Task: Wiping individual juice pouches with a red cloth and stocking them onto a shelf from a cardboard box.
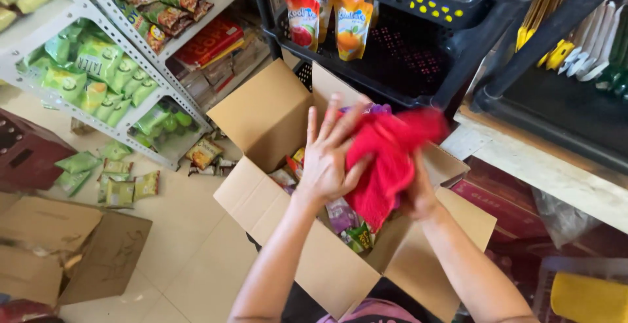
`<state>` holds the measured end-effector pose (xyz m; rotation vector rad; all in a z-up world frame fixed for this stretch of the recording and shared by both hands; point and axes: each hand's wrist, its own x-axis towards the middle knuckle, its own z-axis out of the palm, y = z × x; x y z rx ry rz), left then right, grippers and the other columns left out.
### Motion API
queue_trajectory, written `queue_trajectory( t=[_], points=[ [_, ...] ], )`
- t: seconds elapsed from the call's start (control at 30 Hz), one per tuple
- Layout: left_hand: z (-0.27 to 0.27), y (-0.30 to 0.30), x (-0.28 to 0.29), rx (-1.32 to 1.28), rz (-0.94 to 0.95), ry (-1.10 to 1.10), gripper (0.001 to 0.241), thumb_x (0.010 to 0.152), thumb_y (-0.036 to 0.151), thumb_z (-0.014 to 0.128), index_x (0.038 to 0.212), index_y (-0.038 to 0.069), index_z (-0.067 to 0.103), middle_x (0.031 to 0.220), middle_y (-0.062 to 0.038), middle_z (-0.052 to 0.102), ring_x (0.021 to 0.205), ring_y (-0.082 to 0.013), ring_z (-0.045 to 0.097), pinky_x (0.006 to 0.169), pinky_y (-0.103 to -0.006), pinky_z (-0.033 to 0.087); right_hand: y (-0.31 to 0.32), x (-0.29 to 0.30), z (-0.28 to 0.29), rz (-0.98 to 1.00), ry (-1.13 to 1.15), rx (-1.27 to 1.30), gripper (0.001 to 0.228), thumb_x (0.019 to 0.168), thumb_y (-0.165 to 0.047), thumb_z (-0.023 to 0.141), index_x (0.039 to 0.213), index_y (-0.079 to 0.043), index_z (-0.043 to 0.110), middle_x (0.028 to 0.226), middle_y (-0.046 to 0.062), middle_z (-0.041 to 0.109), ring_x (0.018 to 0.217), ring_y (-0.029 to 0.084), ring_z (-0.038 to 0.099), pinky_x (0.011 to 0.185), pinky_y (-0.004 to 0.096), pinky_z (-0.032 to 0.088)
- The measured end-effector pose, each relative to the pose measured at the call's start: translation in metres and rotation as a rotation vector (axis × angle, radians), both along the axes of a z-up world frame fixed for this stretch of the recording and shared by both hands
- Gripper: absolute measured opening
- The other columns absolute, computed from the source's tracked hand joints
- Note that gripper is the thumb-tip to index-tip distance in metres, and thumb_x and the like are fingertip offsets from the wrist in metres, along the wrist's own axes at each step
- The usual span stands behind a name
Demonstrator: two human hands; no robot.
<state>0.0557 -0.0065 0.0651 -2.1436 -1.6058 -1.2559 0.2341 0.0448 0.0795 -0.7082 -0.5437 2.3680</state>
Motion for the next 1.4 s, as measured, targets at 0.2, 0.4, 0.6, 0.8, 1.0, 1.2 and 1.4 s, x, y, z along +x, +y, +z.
queue_trajectory(
  t=[0.2, 0.4, 0.6, 0.8, 1.0, 1.2, 1.4],
  points=[
    [-0.035, -0.024, 0.054, 0.01, -0.286, 0.003, 0.056, 0.099, 0.049, 0.045, 0.129, 0.007, 0.065, 0.153, -0.011, 0.055, 0.154, -0.0335, 0.039, 0.125, -0.0681, 0.009, -0.015, -0.006, 0.043, -0.052, 0.071, 0.132, 0.056, 0.101, -0.042, 0.058, 0.127, 0.007, 0.063, 0.106, 0.013, 0.072, 0.085, 0.021, 0.074, 0.082, 0.017, 0.055],
    [-0.007, -0.081, 0.038, -0.408, -0.484, -0.574, 0.03, 0.077, 0.013, 0.059, 0.102, 0.006, 0.073, 0.142, -0.015, 0.064, 0.136, -0.0343, 0.06, 0.127, -0.0599, 0.027, 0.027, 0.024, -0.012, -0.033, 0.215, 0.422, 0.065, 0.105, -0.044, 0.05, 0.15, 0.002, 0.042, 0.134, 0.02, 0.064, 0.112, 0.044, 0.068, 0.094, 0.05, 0.058],
    [-0.116, -0.057, 0.004, -0.618, 0.471, -1.144, 0.058, 0.107, 0.047, 0.031, 0.146, 0.009, 0.053, 0.151, -0.028, 0.05, 0.144, -0.0404, 0.045, 0.131, -0.0442, 0.021, 0.001, 0.008, -0.032, -0.295, -0.164, 0.34, 0.05, 0.097, -0.042, 0.058, 0.124, 0.001, 0.06, 0.116, 0.024, 0.069, 0.111, 0.042, 0.069, 0.105, 0.066, 0.047],
    [-0.039, -0.015, 0.054, 0.123, 0.179, -1.145, 0.026, 0.102, 0.022, 0.064, 0.083, 0.005, 0.067, 0.075, -0.009, 0.066, 0.074, -0.0182, 0.059, 0.079, -0.0396, 0.055, -0.028, -0.02, -0.044, -0.228, -0.301, 0.785, 0.051, 0.102, -0.053, 0.054, 0.092, -0.006, 0.07, 0.084, 0.011, 0.067, 0.084, 0.024, 0.068, 0.086, 0.039, 0.054],
    [-0.042, -0.032, 0.007, -0.082, 0.221, -1.422, 0.037, 0.085, 0.027, 0.079, 0.11, 0.003, 0.066, 0.097, -0.014, 0.065, 0.089, -0.0235, 0.058, 0.083, -0.0389, 0.052, -0.017, -0.02, -0.05, -0.501, -0.047, 0.785, 0.042, 0.103, -0.041, 0.055, 0.105, -0.001, 0.069, 0.086, 0.019, 0.073, 0.078, 0.032, 0.076, 0.075, 0.049, 0.065],
    [-0.062, -0.024, 0.048, -0.268, -0.031, -1.485, 0.048, 0.059, 0.008, 0.102, 0.102, 0.011, 0.081, 0.089, -0.012, 0.08, 0.08, -0.0141, 0.073, 0.074, -0.0341, 0.061, 0.005, -0.025, -0.009, -0.786, -0.448, 1.499, 0.062, 0.097, -0.016, 0.074, 0.144, 0.002, 0.037, 0.137, 0.018, 0.04, 0.139, 0.031, 0.039, 0.121, 0.048, 0.029],
    [0.0, -0.047, 0.065, -0.16, -0.113, -0.784, 0.026, 0.075, 0.017, 0.088, 0.099, 0.011, 0.079, 0.098, -0.015, 0.078, 0.093, -0.0322, 0.078, 0.084, -0.0377, 0.061, 0.026, -0.019, -0.048, -0.539, -0.331, 1.219, 0.096, 0.088, -0.048, 0.076, 0.16, -0.01, 0.025, 0.147, 0.011, 0.041, 0.138, 0.022, 0.038, 0.12, 0.048, 0.031]
  ],
)
